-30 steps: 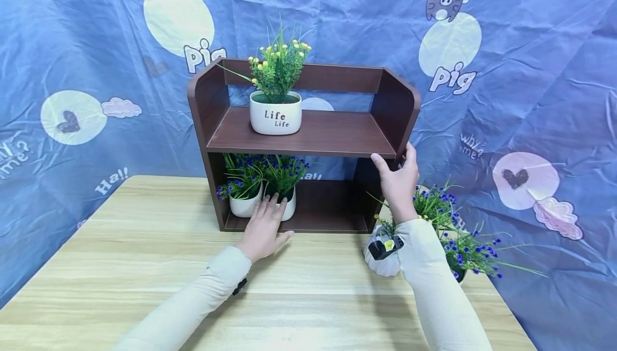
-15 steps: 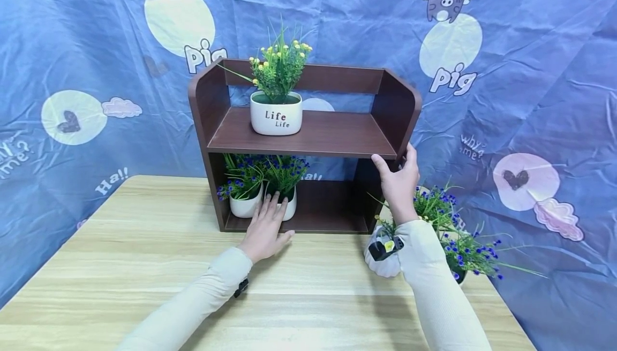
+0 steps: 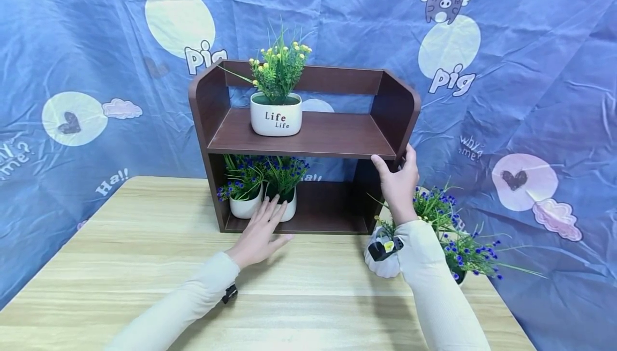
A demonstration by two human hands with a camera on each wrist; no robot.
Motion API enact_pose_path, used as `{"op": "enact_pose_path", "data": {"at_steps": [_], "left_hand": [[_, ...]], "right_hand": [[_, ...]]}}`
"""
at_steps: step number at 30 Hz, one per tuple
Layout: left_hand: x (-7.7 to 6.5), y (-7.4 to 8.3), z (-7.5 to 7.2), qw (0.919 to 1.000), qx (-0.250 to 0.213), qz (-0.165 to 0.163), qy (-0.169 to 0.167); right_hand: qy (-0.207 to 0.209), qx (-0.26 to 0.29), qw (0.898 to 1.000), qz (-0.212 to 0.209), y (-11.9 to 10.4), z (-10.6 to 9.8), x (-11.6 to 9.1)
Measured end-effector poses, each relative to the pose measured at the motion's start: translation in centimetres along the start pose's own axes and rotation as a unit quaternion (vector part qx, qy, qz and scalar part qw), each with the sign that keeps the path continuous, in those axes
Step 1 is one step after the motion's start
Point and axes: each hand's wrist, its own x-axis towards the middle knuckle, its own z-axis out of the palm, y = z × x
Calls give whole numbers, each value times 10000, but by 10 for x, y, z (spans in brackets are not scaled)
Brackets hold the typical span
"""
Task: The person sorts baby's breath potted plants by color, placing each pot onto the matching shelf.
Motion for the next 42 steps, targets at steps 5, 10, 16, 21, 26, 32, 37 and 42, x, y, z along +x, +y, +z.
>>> {"op": "enact_pose_path", "data": {"at_steps": [5,10,16,21,26,32,37,42], "left_hand": [[-11,-2,-13,9981,-563,255,-86],[-25,-1,-30,9906,-1325,270,-182],[-38,3,-60,9819,-1870,203,201],[-44,1,-88,9719,-1970,258,1263],[-44,-5,-116,9544,-1935,249,2261],[-32,-15,-147,9391,-1826,-193,2906],[-14,-25,-169,9249,-2089,-560,3127],[5,-35,-181,9177,-2479,-779,3005]], "right_hand": [[3,-4,10000,-23,0,1,1],[2,5,10000,-21,2,1,1],[-12,10,10000,-18,2,1,2],[-44,8,10000,3,2,2,1],[-61,7,10000,57,2,0,1],[-27,-26,10000,22,1,-2,2],[-55,12,10000,77,1,-2,1],[-56,54,9999,78,3,0,2]]}}
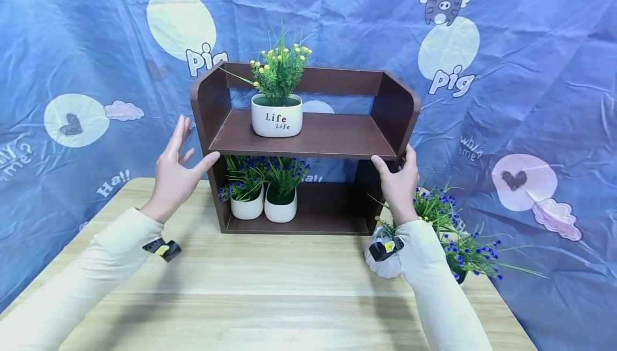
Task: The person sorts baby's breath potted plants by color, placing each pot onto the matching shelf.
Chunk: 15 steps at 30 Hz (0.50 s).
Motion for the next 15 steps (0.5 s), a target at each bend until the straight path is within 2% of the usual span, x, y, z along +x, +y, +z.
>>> {"op": "enact_pose_path", "data": {"at_steps": [5,9,15], "left_hand": [[19,-5,5,9984,-452,-297,-142],[27,-11,12,9991,-398,-120,-17],[30,-19,19,9996,-71,145,230]], "right_hand": [[-13,2,10000,8,-1,1,-1],[-48,-22,10000,25,-1,0,-1],[-46,-74,9999,66,-1,-1,-1]]}}
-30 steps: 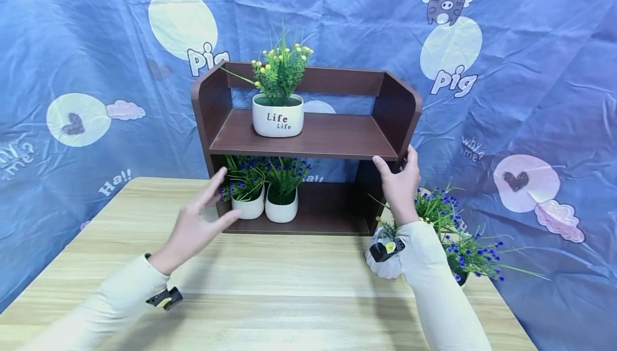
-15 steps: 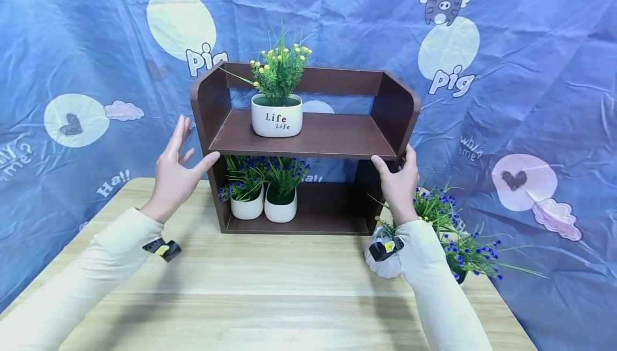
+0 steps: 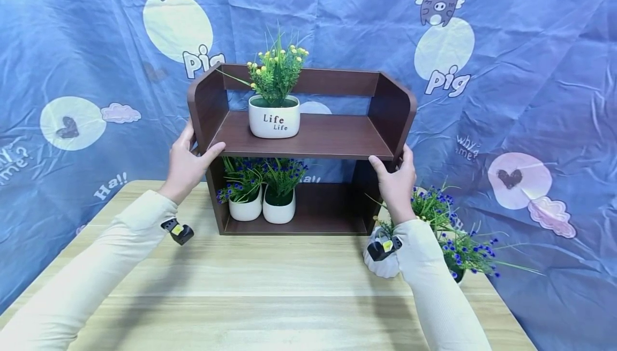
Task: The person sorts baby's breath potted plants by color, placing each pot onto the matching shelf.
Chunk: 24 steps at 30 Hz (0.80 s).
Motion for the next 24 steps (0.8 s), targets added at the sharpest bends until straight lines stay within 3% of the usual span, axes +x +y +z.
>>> {"op": "enact_pose_path", "data": {"at_steps": [8,24], "left_hand": [[-2,-4,1,9999,33,101,-64],[-3,1,3,9994,353,-25,-12]], "right_hand": [[13,0,10000,3,-1,0,0],[26,177,9998,-55,-2,1,0]]}}
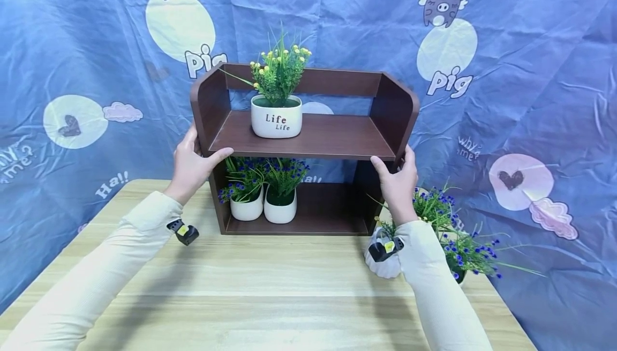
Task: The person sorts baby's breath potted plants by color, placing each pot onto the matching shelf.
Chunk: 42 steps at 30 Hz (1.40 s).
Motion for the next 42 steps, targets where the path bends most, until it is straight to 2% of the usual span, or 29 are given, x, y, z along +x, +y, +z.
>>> {"op": "enact_pose_path", "data": {"at_steps": [5,11,14,19,26,34,42], "left_hand": [[0,-1,0,10000,73,-40,33],[-1,0,0,9999,116,-81,44],[-1,1,2,10000,-31,-91,16],[0,1,5,9991,-398,-106,28],[1,-2,2,9997,-153,-162,76],[2,-3,3,9998,-158,-114,76],[1,-3,3,9995,-302,-104,44]], "right_hand": [[-120,-74,9999,11,-3,-2,0],[-421,-259,9984,262,-10,-13,-6],[-586,-269,9976,256,-12,-24,-13],[-948,-780,9921,259,-12,-44,-33],[-1299,-1160,9846,179,-12,-68,-57],[-1413,-1330,9810,-45,-7,-93,-82],[-1295,-1338,9815,454,7,-120,-109]]}}
